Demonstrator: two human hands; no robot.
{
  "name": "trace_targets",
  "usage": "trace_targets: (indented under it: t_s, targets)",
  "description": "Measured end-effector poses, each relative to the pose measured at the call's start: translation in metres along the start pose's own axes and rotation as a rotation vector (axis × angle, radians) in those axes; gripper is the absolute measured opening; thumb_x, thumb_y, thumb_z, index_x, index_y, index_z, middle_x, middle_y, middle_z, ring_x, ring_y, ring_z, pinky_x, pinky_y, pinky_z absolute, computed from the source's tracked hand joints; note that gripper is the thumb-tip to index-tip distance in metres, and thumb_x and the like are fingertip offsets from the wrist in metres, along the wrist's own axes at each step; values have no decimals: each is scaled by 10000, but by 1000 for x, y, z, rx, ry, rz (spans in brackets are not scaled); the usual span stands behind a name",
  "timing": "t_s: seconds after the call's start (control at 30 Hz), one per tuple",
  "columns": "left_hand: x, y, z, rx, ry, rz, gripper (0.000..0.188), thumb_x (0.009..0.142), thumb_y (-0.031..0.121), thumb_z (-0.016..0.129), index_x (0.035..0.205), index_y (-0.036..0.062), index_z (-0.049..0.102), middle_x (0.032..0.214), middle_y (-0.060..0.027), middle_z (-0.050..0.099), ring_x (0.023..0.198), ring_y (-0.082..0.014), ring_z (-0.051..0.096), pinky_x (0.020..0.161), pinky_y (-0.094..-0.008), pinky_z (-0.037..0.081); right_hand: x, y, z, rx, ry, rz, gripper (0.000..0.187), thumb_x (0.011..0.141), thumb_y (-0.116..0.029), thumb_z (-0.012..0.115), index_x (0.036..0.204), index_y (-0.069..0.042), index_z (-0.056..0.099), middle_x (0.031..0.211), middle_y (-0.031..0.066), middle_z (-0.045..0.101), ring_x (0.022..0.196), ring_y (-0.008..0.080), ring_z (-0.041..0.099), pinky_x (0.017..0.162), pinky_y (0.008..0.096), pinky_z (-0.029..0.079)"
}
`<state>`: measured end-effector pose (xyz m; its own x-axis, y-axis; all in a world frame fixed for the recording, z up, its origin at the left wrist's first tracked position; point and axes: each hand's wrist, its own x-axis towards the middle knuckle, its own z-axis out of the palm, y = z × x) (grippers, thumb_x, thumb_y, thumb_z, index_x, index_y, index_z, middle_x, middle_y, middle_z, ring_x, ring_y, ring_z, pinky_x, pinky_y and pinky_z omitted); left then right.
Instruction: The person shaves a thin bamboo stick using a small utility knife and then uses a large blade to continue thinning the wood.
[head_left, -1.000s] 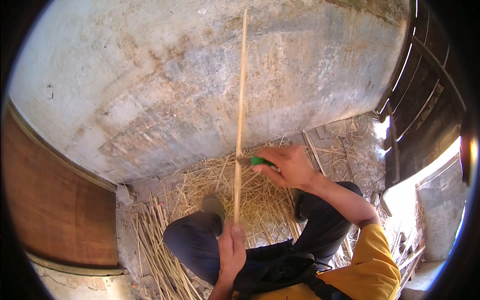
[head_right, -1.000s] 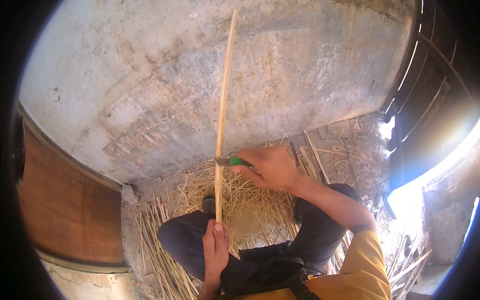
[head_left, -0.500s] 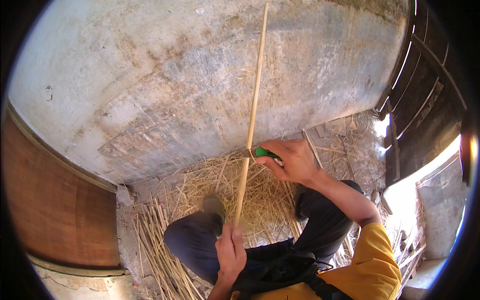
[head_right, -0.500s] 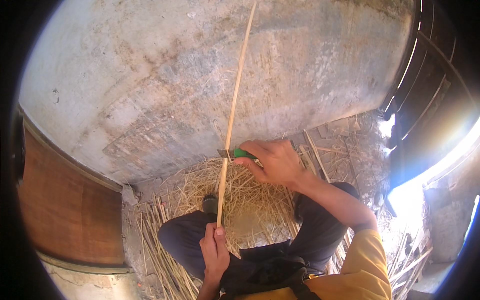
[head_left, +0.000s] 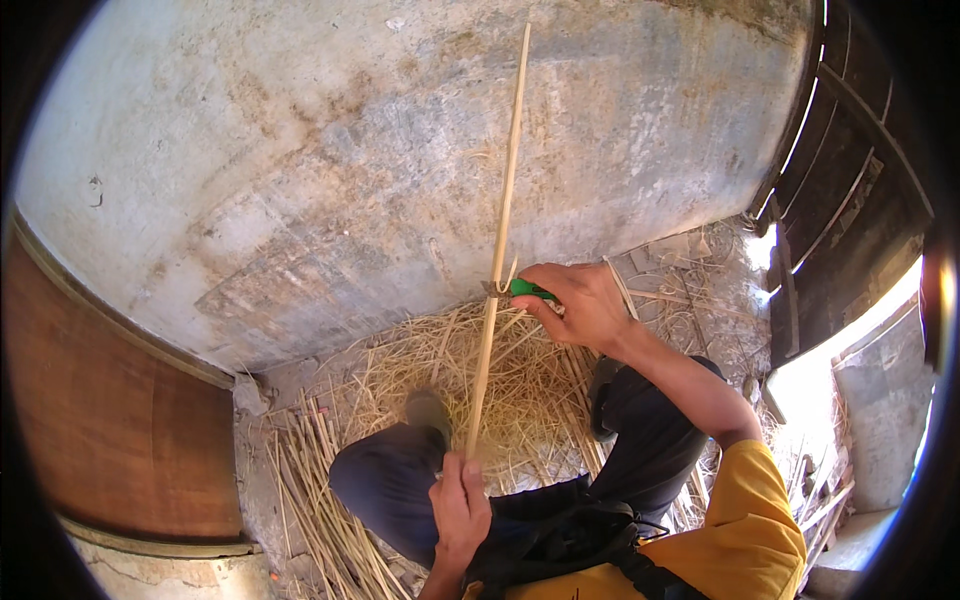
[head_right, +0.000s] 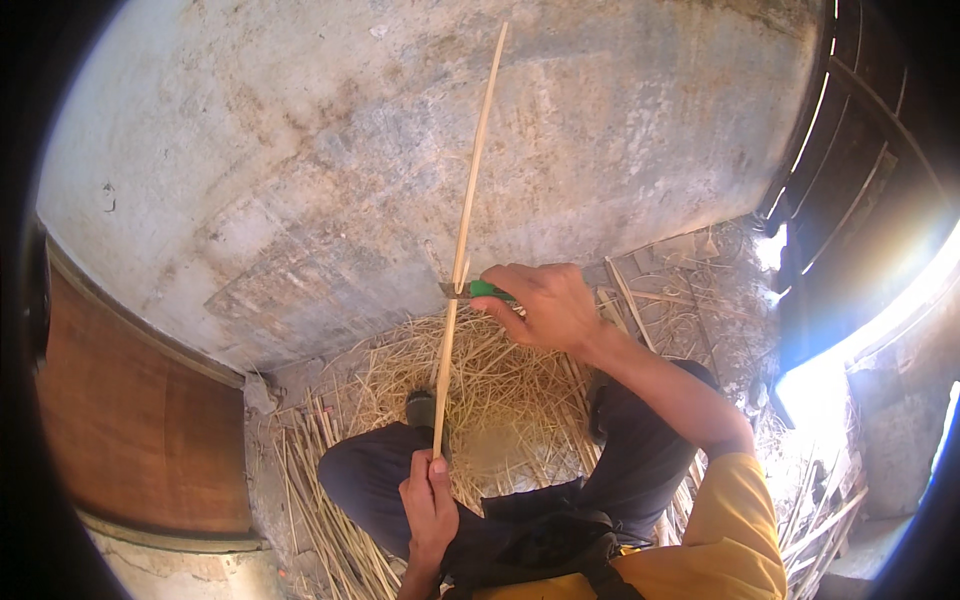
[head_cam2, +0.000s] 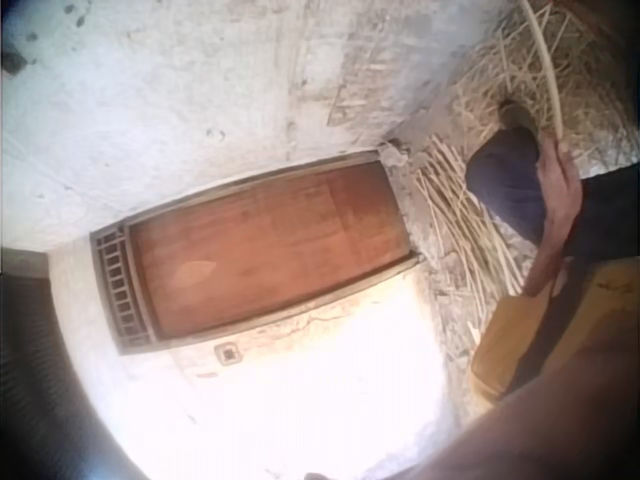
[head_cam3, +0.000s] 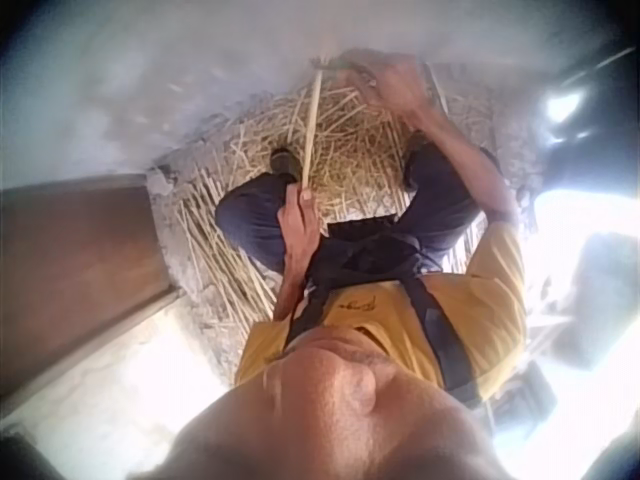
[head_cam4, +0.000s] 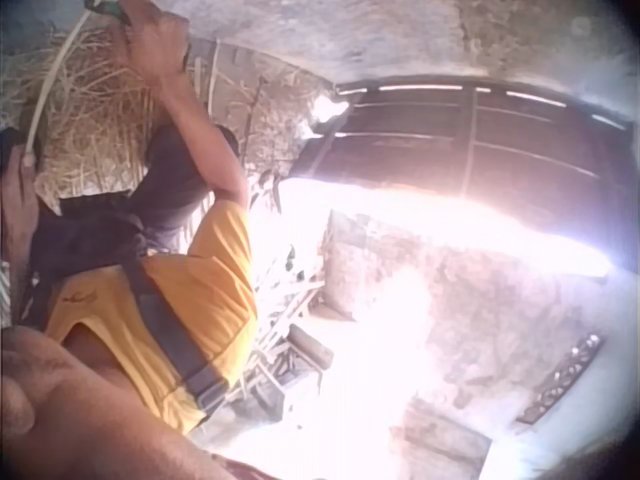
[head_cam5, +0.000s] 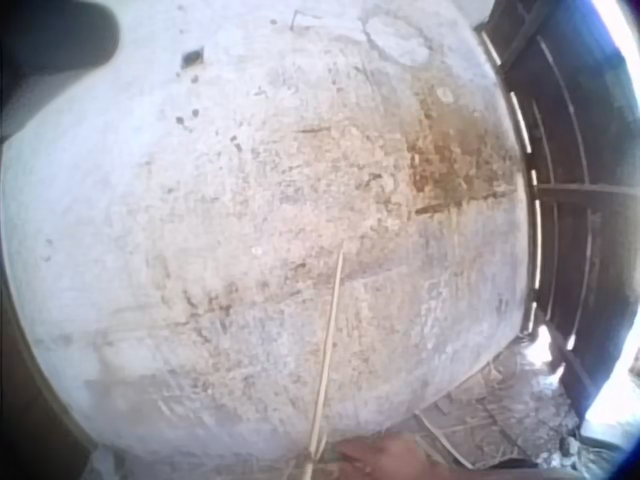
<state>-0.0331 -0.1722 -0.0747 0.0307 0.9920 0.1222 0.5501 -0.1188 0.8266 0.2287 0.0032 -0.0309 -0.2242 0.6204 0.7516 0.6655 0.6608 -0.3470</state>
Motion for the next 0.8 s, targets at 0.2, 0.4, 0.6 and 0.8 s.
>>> trace_targets:
  t_s: [0.2,0.4,0.6,0.8]
  targets:
    - [-9,-4,-4,1,-66,-87,183,1086,176,495,1070,16,582,688,-213,606,643,-422,658,588,-466,486,14,32,-3,-50,-23,184,273,1003,-388,675,1021,-123,740,693,98,668,573,318,651,517,407,491]
    - [-44,-33,-4,59,-125,-46,187,1086,176,494,1036,8,561,697,-205,632,674,-390,703,609,-474,510,28,114,-37,-191,149,525,393,1051,-436,599,1047,-68,738,607,161,577,572,298,607,592,432,473]
    - [-35,-57,-10,-404,-158,-243,315,1131,273,445,977,16,541,612,-30,500,478,-158,501,469,-324,373,14,116,-32,260,155,650,392,1049,-426,603,1086,-48,702,672,39,556,677,156,513,658,336,440]
    - [-13,-47,-20,-880,-391,-541,437,1130,427,384,907,69,494,603,44,325,431,-65,303,393,-245,256,8,81,-22,603,-96,719,367,1047,-389,629,1157,-46,699,756,-28,614,703,73,487,648,262,410]
